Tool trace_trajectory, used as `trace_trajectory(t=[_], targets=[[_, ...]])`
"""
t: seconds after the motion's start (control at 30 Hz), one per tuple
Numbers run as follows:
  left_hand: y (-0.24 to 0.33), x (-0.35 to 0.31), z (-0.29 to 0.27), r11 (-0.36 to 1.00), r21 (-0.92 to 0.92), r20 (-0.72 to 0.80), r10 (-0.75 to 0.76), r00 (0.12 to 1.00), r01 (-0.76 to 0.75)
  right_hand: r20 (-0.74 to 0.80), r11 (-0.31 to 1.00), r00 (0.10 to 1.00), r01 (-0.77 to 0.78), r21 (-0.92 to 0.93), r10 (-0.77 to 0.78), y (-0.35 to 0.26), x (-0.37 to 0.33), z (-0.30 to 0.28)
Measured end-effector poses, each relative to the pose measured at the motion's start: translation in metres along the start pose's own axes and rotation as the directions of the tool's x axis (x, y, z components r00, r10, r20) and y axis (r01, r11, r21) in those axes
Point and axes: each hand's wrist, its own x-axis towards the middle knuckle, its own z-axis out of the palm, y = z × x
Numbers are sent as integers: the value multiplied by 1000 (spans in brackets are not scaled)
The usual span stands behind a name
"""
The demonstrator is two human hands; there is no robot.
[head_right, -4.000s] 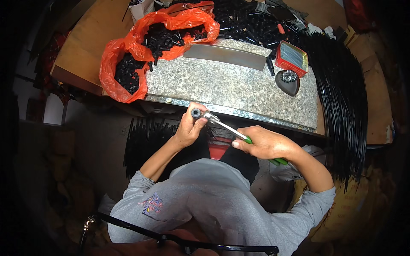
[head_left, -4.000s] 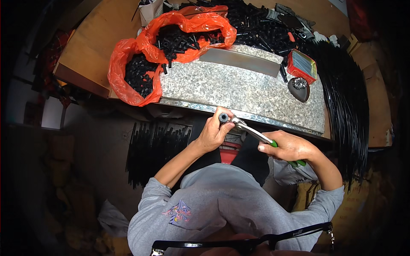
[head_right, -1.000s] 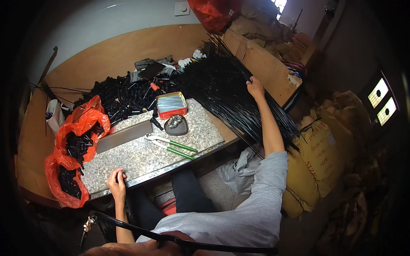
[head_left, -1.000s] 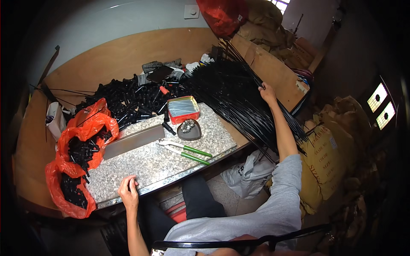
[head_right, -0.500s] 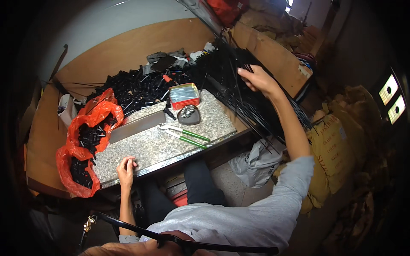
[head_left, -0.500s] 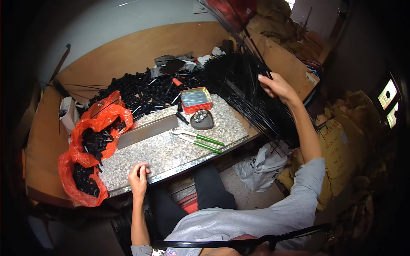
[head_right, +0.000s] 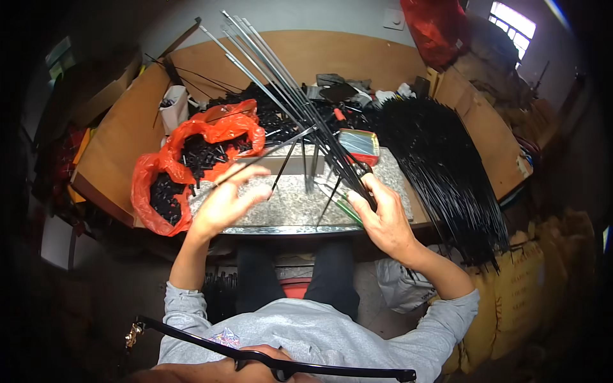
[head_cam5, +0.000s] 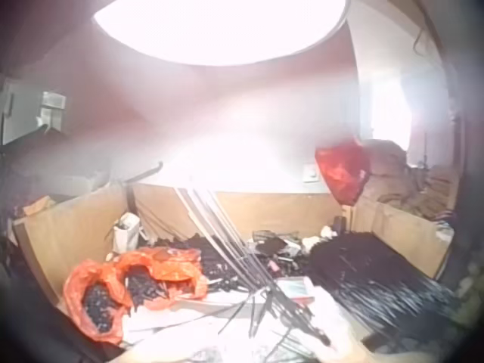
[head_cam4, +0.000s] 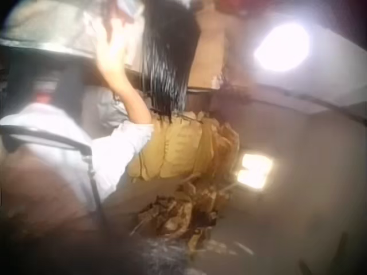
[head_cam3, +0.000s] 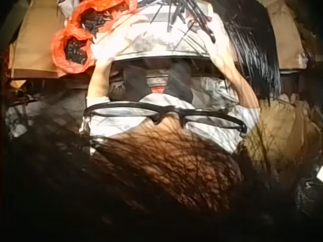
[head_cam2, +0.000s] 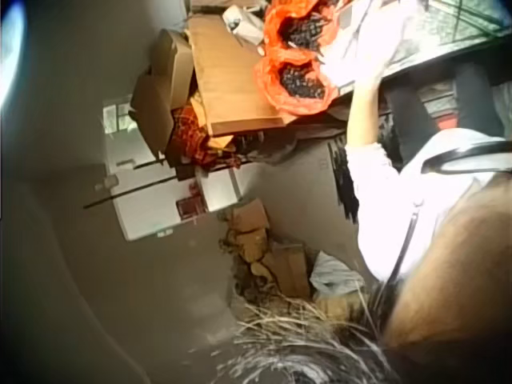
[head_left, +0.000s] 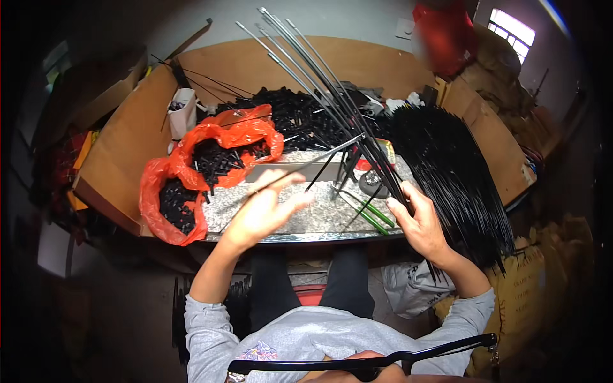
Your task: The person is assembling a mechanical component by inserting long black rods into a central hub and using pliers to secure or adjust them.
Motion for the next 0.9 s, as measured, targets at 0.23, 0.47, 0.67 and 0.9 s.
trace_trajectory(t=[0.23,0.47,0.67,0.9], targets=[[3,-60,-2,804,-531,559,570,602,-268,350,826,890,-419,377,292,-12,5,27],[-30,10,-2,656,-754,-362,-390,846,-20,222,963,974,-23,269,-39,3,-2,70],[-29,33,16,380,-912,-212,-117,970,-153,889,334,456,-843,422,28,11,2,72],[-20,25,36,477,-871,160,41,986,121,733,225,659,-699,679,-167,8,45,84]])
